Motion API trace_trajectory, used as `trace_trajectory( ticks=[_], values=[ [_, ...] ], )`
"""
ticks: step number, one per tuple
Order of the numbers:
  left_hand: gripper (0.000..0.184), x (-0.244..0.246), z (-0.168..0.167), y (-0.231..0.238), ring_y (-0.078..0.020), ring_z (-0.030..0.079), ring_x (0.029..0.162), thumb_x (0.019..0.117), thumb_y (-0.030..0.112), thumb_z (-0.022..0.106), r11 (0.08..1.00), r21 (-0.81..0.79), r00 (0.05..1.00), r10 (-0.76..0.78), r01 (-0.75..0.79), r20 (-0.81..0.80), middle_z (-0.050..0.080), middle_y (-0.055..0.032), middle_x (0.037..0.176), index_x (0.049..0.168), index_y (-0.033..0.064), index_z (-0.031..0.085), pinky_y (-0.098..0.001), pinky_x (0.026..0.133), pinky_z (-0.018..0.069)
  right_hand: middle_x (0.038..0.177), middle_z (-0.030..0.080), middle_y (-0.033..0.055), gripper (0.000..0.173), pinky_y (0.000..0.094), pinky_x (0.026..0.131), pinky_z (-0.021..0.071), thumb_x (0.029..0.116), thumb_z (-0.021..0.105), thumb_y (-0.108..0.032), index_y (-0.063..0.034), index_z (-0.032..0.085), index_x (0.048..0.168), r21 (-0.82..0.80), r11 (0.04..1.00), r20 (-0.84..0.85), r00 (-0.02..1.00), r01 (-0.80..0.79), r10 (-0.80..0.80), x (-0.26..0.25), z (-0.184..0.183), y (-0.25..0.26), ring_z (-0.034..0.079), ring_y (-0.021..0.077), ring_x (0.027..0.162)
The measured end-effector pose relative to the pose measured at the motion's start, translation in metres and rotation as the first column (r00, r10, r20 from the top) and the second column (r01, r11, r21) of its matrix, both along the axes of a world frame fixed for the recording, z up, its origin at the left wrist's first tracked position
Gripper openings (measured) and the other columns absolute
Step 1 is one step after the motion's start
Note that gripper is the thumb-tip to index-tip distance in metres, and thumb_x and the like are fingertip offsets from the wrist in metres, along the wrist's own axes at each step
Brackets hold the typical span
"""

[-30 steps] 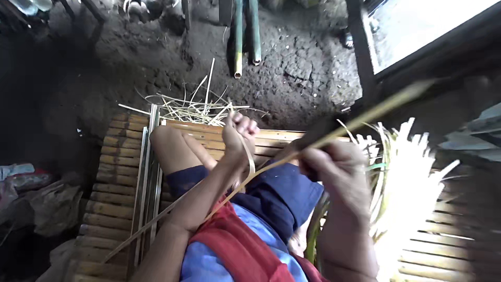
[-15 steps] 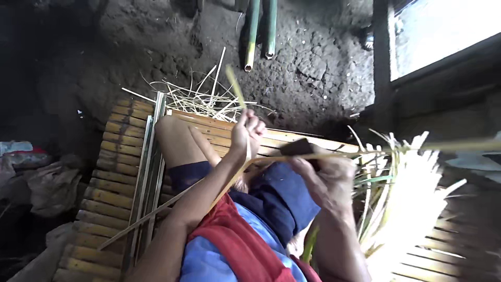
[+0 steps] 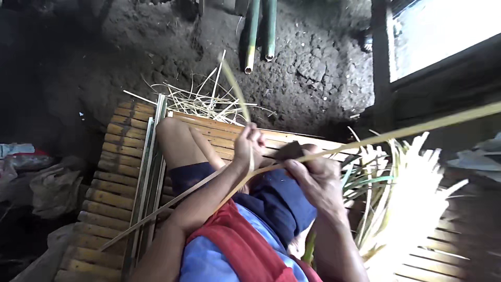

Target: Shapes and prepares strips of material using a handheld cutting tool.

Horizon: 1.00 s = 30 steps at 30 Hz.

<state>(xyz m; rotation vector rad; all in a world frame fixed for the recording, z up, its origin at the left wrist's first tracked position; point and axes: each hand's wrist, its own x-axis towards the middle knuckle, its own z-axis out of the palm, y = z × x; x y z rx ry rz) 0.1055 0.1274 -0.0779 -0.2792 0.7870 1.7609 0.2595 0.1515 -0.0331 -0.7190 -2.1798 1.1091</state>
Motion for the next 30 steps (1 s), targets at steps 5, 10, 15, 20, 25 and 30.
trace_trajectory(
  ticks=[5,10,15,20,25,30],
  values=[
    [0.04,-0.006,-0.018,-0.011,-0.0045,0.055,0.052,0.1127,0.032,0.019,0.999,-0.026,0.997,0.046,-0.045,0.057,0.049,0.0099,0.056,0.09,0.0208,0.05,-0.0202,0.056,0.0497,0.069,0.061,-0.0114,0.035,0.0168,0.056,0.0511,0.1023,0.058,-0.044,-0.0139,0.066,0.087,0.062,0.986,-0.007,0.987,0.158,-0.158,0.014,0.007,0.004,0.058,-0.0051,0.059],
    [0.048,0.021,-0.011,-0.043,-0.006,0.057,0.062,0.112,0.033,0.02,0.839,0.44,0.94,-0.341,0.32,-0.033,0.055,0.0073,0.063,0.083,0.0206,0.056,-0.022,0.066,0.0506,0.07,0.062,-0.0199,0.021,0.0147,0.055,0.0533,0.1034,0.057,-0.038,-0.0212,0.061,0.091,-0.054,0.958,0.029,0.959,0.283,-0.282,0.007,0.004,0.02,0.059,-0.0078,0.058],
    [0.05,0.012,-0.009,-0.029,-0.0022,0.044,0.042,0.1124,0.03,0.016,0.996,-0.054,0.988,0.082,-0.075,0.131,0.042,0.0106,0.049,0.073,0.0205,0.045,-0.0177,0.049,0.0417,0.069,0.062,-0.0055,0.038,0.0162,0.058,0.0499,0.0975,0.066,-0.04,-0.0042,0.068,0.086,-0.057,0.998,0.049,0.998,-0.038,0.04,-0.004,-0.016,-0.019,0.057,-0.0048,0.062],
    [0.043,0.002,-0.021,-0.032,-0.0051,0.048,0.044,0.1123,0.033,0.022,0.988,-0.15,0.988,0.066,-0.045,0.138,0.044,0.0093,0.051,0.081,0.0203,0.048,-0.0202,0.05,0.0462,0.068,0.061,-0.0113,0.037,0.0124,0.057,0.0498,0.1001,0.063,-0.044,-0.011,0.066,0.084,-0.032,0.999,-0.011,0.999,0.039,-0.04,0.014,-0.004,-0.021,0.057,-0.0083,0.062],
    [0.047,0.014,-0.009,-0.038,-0.005,0.057,0.063,0.1122,0.032,0.019,0.796,0.433,0.897,-0.434,0.424,-0.08,0.056,0.0075,0.063,0.084,0.0208,0.055,-0.0208,0.064,0.0495,0.071,0.062,-0.006,0.039,0.0205,0.06,0.0536,0.1001,0.062,-0.043,-0.0054,0.064,0.09,0.119,0.949,0.071,0.95,0.293,-0.303,0.008,-0.007,0.005,0.06,-0.0022,0.061],
    [0.049,0.006,-0.008,-0.009,-0.0009,0.042,0.046,0.1125,0.025,0.018,0.979,0.133,0.987,-0.16,0.156,0.026,0.042,0.0103,0.052,0.071,0.0211,0.044,-0.016,0.05,0.0392,0.066,0.062,0.0022,0.04,0.0215,0.055,0.0478,0.0995,0.063,-0.036,0.0011,0.067,0.084,0.065,0.994,0.077,0.993,0.089,-0.094,-0.011,-0.021,-0.025,0.057,0.0022,0.058]
  ],
)
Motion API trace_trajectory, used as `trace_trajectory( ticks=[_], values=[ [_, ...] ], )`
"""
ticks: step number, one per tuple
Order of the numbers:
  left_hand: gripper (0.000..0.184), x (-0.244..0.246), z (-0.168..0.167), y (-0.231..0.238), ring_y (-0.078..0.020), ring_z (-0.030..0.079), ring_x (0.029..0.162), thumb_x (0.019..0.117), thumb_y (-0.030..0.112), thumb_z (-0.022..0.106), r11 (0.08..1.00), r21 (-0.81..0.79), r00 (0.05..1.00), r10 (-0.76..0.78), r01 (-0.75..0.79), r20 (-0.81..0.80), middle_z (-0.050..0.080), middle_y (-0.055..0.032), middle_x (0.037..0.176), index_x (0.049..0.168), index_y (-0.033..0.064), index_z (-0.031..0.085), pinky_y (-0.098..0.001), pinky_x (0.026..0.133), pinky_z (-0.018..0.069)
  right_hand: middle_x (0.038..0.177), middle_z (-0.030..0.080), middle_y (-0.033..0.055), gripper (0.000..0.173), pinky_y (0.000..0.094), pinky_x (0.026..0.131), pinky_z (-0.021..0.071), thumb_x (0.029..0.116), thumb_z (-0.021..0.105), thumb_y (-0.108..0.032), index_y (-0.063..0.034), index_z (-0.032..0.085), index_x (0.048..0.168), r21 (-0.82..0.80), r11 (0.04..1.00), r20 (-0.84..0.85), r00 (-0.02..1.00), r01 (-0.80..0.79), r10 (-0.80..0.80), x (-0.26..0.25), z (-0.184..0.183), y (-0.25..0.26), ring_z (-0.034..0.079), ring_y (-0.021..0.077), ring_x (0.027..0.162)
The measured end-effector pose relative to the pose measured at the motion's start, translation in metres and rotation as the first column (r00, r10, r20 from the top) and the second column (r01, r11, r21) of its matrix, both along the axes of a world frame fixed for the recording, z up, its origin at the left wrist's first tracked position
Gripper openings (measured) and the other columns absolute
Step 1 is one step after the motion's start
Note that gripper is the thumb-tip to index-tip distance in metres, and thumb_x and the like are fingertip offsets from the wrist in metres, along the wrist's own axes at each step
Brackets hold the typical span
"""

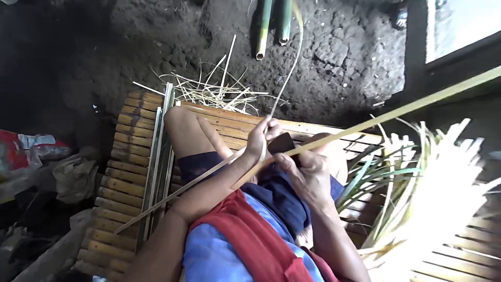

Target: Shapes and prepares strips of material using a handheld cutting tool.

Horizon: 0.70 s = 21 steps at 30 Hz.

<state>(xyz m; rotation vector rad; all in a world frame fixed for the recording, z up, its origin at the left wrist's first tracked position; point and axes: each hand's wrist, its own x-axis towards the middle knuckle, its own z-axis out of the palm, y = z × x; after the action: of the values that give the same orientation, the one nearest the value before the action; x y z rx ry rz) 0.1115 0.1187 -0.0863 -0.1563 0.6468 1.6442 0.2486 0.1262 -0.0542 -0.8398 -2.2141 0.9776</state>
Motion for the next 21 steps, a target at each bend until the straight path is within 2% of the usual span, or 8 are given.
trace_trajectory(
  ticks=[3,5,7,10,12,15,18,21],
  values=[
    [0.046,-0.008,-0.009,0.002,-0.0019,0.036,0.039,0.1129,0.03,0.022,0.976,-0.171,0.985,0.152,-0.136,0.083,0.036,0.0114,0.048,0.073,0.0216,0.042,-0.0165,0.044,0.0354,0.064,0.059,-0.0041,0.044,0.0148,0.055,0.0475,0.1018,0.059,-0.041,-0.0038,0.065,0.079,-0.017,1.0,0.002,1.0,-0.006,0.006,0.012,0.008,-0.004,0.056,-0.0047,0.058],
    [0.047,-0.005,-0.008,-0.004,-0.003,0.045,0.046,0.1132,0.034,0.018,0.996,-0.093,0.999,0.023,-0.019,0.034,0.044,0.0095,0.053,0.081,0.0194,0.048,-0.0177,0.05,0.0429,0.064,0.06,-0.0007,0.048,0.0171,0.056,0.0486,0.1011,0.059,-0.044,-0.0014,0.065,0.079,0.025,1.0,0.02,1.0,0.01,-0.01,0.012,0.008,-0.001,0.058,-0.0016,0.058],
    [0.048,-0.002,-0.003,-0.015,-0.0038,0.06,0.066,0.113,0.036,0.013,0.967,0.06,0.962,-0.237,0.247,-0.139,0.059,0.0048,0.072,0.109,0.012,0.054,-0.0202,0.066,0.0529,0.068,0.064,0.008,0.049,0.0259,0.058,0.051,0.0994,0.064,-0.041,0.0052,0.068,0.086,0.07,0.995,0.038,0.997,0.07,-0.072,0.01,0.006,0.011,0.06,0.0072,0.06],
    [0.046,0.0,0.002,-0.021,-0.0054,0.059,0.063,0.113,0.035,0.02,0.91,0.157,0.923,-0.374,0.385,-0.093,0.06,0.0028,0.071,0.092,0.0149,0.055,-0.019,0.061,0.0511,0.072,0.063,-0.0008,0.041,0.0192,0.058,0.0518,0.0979,0.068,-0.04,-0.0001,0.066,0.091,0.088,0.976,-0.006,0.98,0.198,-0.198,0.008,0.002,0.026,0.06,-0.0016,0.061],
    [0.046,0.0,0.001,-0.016,-0.0036,0.052,0.053,0.1128,0.033,0.021,0.946,0.111,0.953,-0.299,0.303,-0.051,0.051,0.0063,0.059,0.08,0.018,0.05,-0.0182,0.055,0.0467,0.077,0.067,0.0059,0.034,0.0249,0.064,0.0544,0.0947,0.073,-0.03,0.004,0.067,0.093,0.111,0.976,-0.022,0.982,0.187,-0.186,0.0,0.001,0.016,0.064,0.0046,0.068],
    [0.038,-0.005,-0.007,-0.003,0.0002,0.038,0.044,0.1136,0.031,0.023,0.985,0.009,0.985,-0.17,0.169,0.01,0.039,0.0104,0.055,0.085,0.0192,0.045,-0.0136,0.045,0.0369,0.072,0.068,0.0154,0.033,0.0341,0.06,0.0535,0.0878,0.077,-0.025,0.0063,0.069,0.084,0.193,0.973,0.031,0.99,0.129,-0.138,-0.013,-0.007,-0.008,0.067,0.019,0.065],
    [0.037,-0.004,-0.011,-0.002,0.0032,0.032,0.037,0.1138,0.03,0.023,0.995,0.027,0.99,-0.097,0.095,0.103,0.036,0.0126,0.052,0.086,0.019,0.045,-0.0105,0.037,0.0309,0.07,0.068,0.0132,0.033,0.0326,0.058,0.053,0.0913,0.073,-0.028,0.0036,0.07,0.083,0.177,0.98,0.085,0.991,0.089,-0.105,-0.015,-0.017,-0.021,0.066,0.0184,0.062],
    [0.04,-0.005,-0.012,-0.002,0.0024,0.032,0.036,0.1136,0.032,0.021,0.997,-0.039,0.998,-0.064,0.064,-0.005,0.037,0.0131,0.049,0.084,0.0203,0.046,-0.0126,0.036,0.0302,0.069,0.069,0.0104,0.035,0.0345,0.057,0.055,0.0958,0.067,-0.032,0.0005,0.073,0.082,0.102,0.992,0.105,0.991,0.076,-0.086,-0.013,-0.023,-0.023,0.067,0.0175,0.061]
  ],
)
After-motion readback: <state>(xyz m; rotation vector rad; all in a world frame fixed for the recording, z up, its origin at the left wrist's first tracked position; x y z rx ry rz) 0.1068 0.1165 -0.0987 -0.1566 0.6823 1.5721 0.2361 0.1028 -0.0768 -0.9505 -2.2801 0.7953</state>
